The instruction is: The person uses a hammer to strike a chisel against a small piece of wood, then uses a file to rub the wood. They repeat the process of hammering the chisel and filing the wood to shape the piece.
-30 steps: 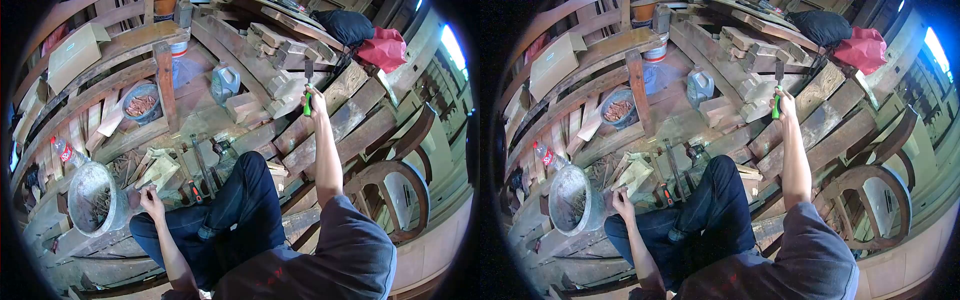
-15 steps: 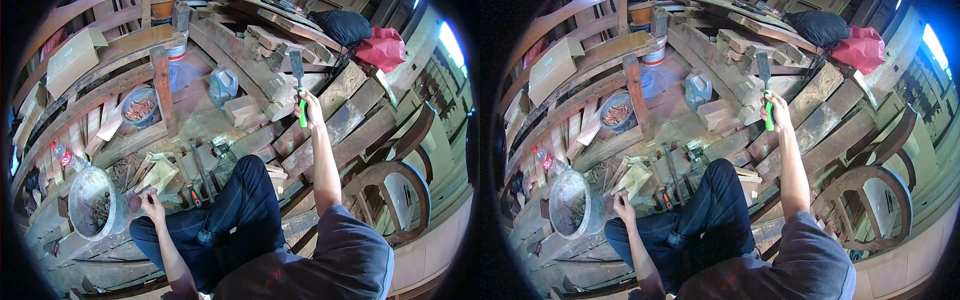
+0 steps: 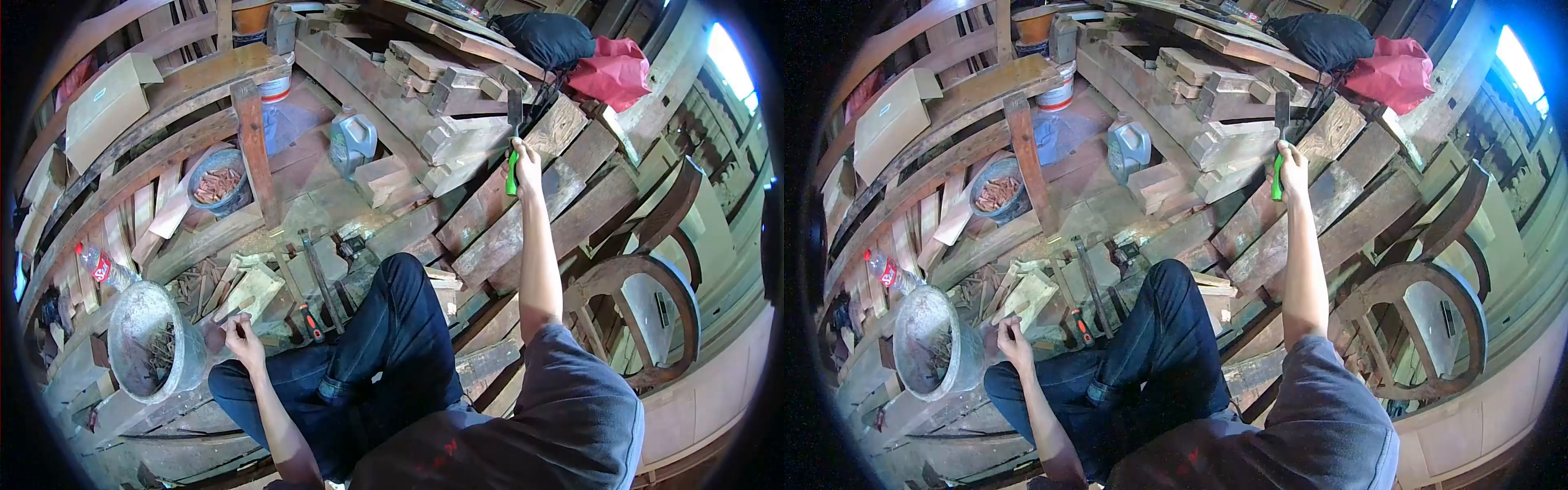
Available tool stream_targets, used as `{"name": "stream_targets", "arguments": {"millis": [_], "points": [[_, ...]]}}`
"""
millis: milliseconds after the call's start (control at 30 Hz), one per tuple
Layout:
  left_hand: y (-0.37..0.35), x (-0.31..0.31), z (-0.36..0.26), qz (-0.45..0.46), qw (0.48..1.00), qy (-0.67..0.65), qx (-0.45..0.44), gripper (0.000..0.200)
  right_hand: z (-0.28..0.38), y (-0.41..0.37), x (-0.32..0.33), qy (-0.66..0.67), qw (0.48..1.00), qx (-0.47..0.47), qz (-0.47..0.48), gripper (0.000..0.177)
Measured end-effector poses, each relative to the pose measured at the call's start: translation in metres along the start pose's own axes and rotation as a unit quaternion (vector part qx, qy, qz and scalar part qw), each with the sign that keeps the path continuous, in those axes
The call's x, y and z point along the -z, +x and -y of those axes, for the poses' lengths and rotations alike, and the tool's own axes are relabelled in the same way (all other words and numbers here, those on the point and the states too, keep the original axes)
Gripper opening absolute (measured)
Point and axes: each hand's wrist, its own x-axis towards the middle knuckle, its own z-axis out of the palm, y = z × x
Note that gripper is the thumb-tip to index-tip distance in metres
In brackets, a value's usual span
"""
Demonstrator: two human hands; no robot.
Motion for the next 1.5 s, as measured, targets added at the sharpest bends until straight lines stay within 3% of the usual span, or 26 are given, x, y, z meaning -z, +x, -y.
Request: {"name": "stream_targets", "arguments": {"millis": [300, 700, 900, 967, 1000, 1100, 1133, 1233, 1500], "points": [[-0.001, -0.001, -0.011, 0.012, 1.0, 0.024, 0.004, 0.022, -0.001, 0.013, 0.004, 0.046, 0.997, -0.051, 0.045, 0.017], [0.0, 0.005, -0.002, 0.001, 1.0, 0.018, 0.015, 0.021, -0.017, 0.01, 0.01, 0.124, 0.991, -0.045, 0.001, 0.017], [0.001, 0.002, 0.001, 0.005, 1.0, 0.009, 0.009, 0.02, -0.005, -0.008, 0.009, -0.117, 0.993, 0.026, -0.004, 0.028], [0.001, 0.0, 0.001, 0.01, 1.0, 0.015, -0.005, 0.019, -0.011, 0.005, 0.015, -0.297, 0.947, 0.118, -0.036, 0.034], [0.0, 0.0, -0.003, 0.013, 1.0, 0.024, -0.002, 0.019, 0.008, -0.009, 0.001, -0.386, 0.913, 0.116, -0.06, 0.036], [0.0, 0.001, -0.009, 0.008, 0.999, 0.031, 0.003, 0.02, -0.012, 0.012, 0.008, -0.555, 0.708, 0.414, -0.14, 0.034], [-0.001, 0.0, -0.003, -0.001, 1.0, 0.02, 0.004, 0.02, -0.011, 0.005, 0.006, -0.588, 0.716, 0.343, -0.155, 0.035], [-0.001, 0.004, 0.004, 0.004, 1.0, 0.012, 0.013, 0.018, -0.004, -0.01, -0.004, -0.651, 0.688, 0.265, -0.179, 0.038], [-0.001, 0.003, 0.0, 0.024, 0.999, 0.029, 0.023, 0.017, 0.0, -0.025, -0.004, -0.673, 0.661, 0.263, -0.2, 0.035]]}}
